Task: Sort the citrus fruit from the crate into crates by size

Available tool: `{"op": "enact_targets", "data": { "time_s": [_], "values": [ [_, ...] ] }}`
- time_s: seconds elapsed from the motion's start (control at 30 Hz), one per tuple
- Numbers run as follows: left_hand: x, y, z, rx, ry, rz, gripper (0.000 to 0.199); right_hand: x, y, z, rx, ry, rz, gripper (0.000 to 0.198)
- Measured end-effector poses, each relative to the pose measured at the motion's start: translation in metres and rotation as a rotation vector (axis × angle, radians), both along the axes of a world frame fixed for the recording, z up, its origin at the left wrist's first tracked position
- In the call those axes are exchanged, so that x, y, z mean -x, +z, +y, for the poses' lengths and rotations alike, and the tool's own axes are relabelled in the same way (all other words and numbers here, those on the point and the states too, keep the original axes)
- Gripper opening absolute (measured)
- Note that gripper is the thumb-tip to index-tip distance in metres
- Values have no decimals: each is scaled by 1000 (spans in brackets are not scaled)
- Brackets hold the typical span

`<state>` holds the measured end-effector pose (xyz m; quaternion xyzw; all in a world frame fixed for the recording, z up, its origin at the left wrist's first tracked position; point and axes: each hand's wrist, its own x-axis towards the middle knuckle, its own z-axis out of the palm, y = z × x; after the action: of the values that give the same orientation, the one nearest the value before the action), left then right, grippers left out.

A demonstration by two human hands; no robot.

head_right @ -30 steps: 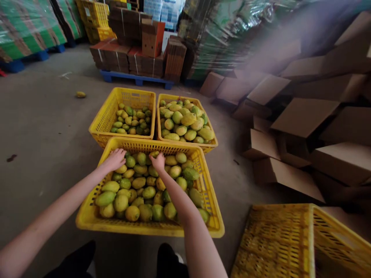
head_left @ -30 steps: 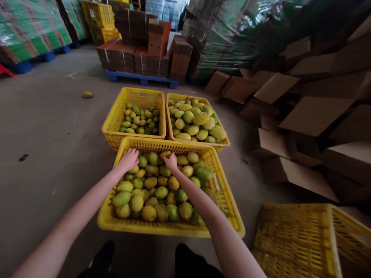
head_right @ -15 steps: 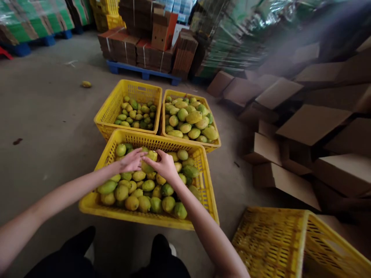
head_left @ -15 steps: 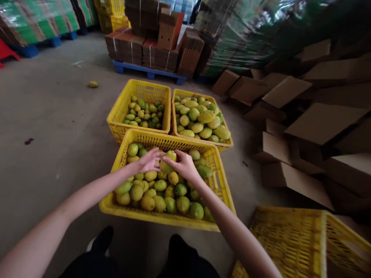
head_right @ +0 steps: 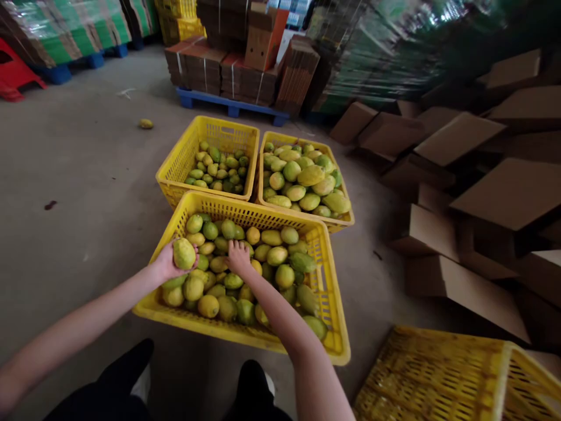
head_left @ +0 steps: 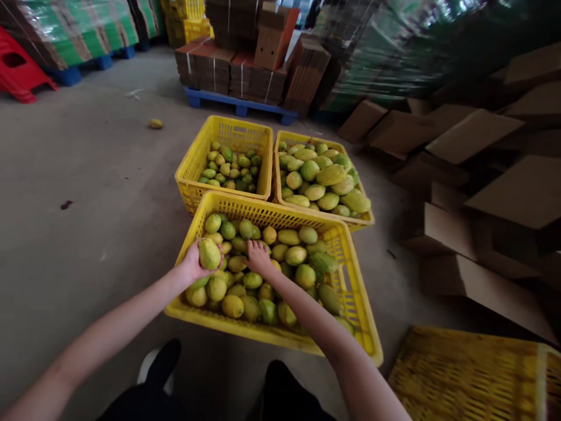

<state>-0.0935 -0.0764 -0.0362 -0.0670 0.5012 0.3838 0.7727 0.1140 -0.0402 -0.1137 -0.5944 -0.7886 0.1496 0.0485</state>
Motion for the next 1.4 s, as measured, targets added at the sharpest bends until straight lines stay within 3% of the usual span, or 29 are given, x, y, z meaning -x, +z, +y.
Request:
{"op": "enact_targets", "data": {
  "time_s": [0.17,0.37,0.57,0.77,0.87,0.97,1.07,1.13,1.2,1.3,1.4],
  "values": [
    [4,-4,3,20,61,-6,37,26,-32,7,-22,-133,-49,41],
    [0,5,3,74,91,-18,41,23,-40,10,-43,-134,-57,37],
    [2,5,2,62,100,-21,44,13,-26,9,-53,-97,21,38],
    [3,-1,0,9,89,-51,39,-15,1,-11,100,-347,587,52],
    [0,9,11,-32,40,-56,43,-36,22,-19,245,-418,730,44],
    [-13,29,35,-171,-54,-63,50,-57,50,-18,404,-400,951,38],
    [-38,49,63,-360,-156,-30,33,-72,81,-10,531,-303,1261,48],
    [-58,52,74,-484,-212,21,24,-78,95,-6,548,-247,1437,53],
    [-77,44,77,-635,-215,124,28,-84,100,-4,486,-225,1519,57],
    [-94,18,70,-860,-166,389,48,-93,95,-5,386,-243,1535,58],
    [-95,-2,58,-1034,-243,661,60,-101,88,-6,290,-304,1496,61]
  ]
}}
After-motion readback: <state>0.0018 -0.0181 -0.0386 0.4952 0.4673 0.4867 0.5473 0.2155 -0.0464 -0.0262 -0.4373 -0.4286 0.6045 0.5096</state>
